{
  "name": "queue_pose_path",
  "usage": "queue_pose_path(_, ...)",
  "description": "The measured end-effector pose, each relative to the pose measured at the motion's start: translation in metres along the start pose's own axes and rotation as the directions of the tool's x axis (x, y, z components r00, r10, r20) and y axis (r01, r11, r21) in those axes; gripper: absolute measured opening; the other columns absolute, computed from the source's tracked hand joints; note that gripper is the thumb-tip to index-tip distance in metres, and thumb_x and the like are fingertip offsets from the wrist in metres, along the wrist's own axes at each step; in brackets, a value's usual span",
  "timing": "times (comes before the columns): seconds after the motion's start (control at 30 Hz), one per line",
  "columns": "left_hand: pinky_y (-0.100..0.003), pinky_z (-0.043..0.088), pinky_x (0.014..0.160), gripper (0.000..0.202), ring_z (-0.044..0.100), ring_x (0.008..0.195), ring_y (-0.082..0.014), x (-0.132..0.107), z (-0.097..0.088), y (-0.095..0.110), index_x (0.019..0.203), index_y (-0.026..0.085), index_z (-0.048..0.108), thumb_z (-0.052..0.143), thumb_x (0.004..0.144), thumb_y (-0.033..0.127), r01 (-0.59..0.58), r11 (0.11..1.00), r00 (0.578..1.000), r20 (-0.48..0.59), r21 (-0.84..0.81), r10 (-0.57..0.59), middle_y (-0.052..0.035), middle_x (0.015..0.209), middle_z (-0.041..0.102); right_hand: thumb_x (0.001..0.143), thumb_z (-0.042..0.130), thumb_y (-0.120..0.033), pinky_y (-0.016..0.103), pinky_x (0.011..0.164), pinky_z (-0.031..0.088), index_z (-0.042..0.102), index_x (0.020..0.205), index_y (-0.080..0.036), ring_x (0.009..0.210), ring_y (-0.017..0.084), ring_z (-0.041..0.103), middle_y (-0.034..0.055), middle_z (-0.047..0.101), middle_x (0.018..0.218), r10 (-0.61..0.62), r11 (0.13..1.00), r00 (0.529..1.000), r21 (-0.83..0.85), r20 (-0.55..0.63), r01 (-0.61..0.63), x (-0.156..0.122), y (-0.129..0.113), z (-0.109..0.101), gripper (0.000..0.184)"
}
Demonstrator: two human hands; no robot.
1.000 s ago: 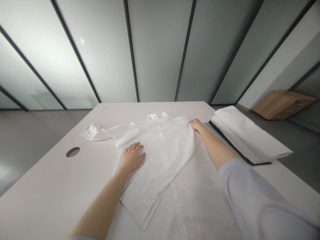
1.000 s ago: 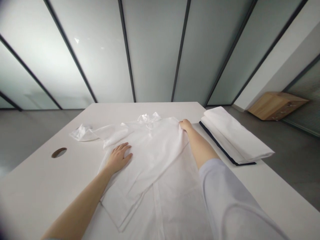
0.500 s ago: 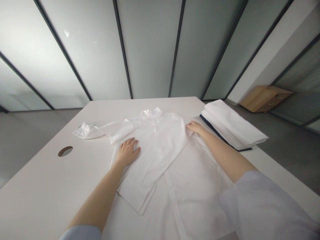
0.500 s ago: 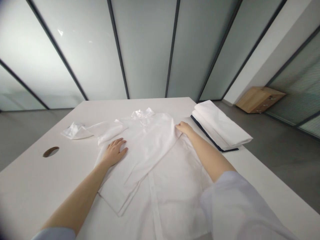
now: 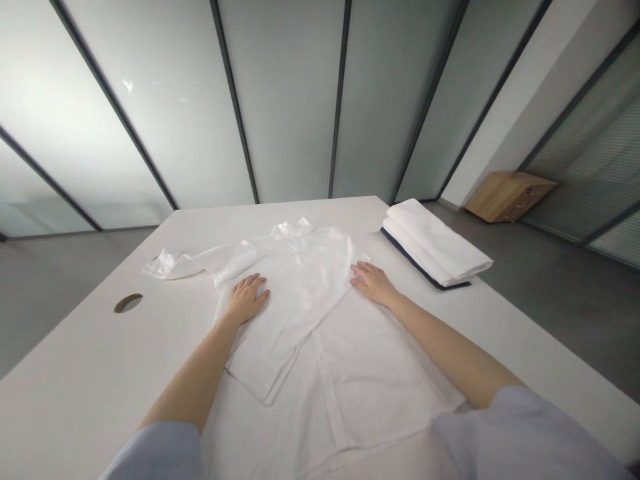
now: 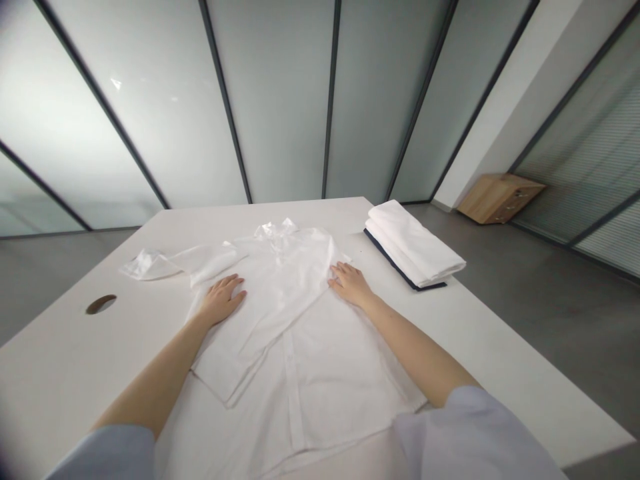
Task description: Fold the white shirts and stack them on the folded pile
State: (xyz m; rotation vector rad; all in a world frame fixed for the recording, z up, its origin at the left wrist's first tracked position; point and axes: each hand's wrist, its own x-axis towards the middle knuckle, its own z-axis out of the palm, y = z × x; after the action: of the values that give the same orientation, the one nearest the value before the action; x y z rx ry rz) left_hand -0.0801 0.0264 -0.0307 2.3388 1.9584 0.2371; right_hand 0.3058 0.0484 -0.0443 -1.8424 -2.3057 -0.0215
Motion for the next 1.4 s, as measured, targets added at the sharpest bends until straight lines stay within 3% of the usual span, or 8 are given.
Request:
queue_pose_path(0.2, -0.041, 0.031, 0.112, 0.051, 0.039, 0.136, -0.0251, -0.0009, 0.0, -0.001, 0.137, 0.018, 0.049, 0.038, 0.092, 0.04, -0.006, 1.0, 1.0, 0.016, 0.008, 0.006, -0.0095, 0.149, 0.042, 0.096, 0.039, -0.045, 0.043, 0.111, 0.031, 0.049, 0.139, -0.022, 0.139, 0.027, 0.036, 0.0099, 0.041, 0.15, -0.005, 1.0, 0.998, 0.029, 0.057, 0.003, -0.0066, 0.002, 0.0064, 0.05)
queue_pose_path(0.47, -0.039, 0.03, 0.113, 0.05, 0.037, 0.138, -0.0234, -0.001, 0.003, -0.0042, 0.136, 0.021, 0.049, 0.037, 0.092, 0.042, -0.02, 1.0, 1.0, 0.004, 0.015, 0.02, -0.0066, 0.15, 0.041, 0.095, 0.041, -0.045, 0.044, 0.111, 0.031, 0.051, 0.138, -0.023, 0.139, 0.028, 0.035, 0.0095, 0.042, 0.15, -0.001, 0.999, 0.999, 0.041, 0.054, -0.001, -0.0058, 0.0034, 0.0063, 0.049)
queue_pose_path(1.4, -0.039, 0.03, 0.113, 0.051, 0.037, 0.138, -0.0234, 0.0, 0.0058, -0.0063, 0.136, 0.019, 0.048, 0.037, 0.092, 0.041, -0.031, 0.999, 1.0, 0.002, 0.014, 0.031, -0.0082, 0.15, 0.041, 0.095, 0.042, -0.043, 0.044, 0.111, 0.032, 0.051, 0.138, -0.02, 0.139, 0.027, 0.035, 0.0101, 0.041, 0.15, 0.0, 0.999, 0.998, 0.035, 0.069, -0.003, -0.0057, 0.0033, 0.0048, 0.049)
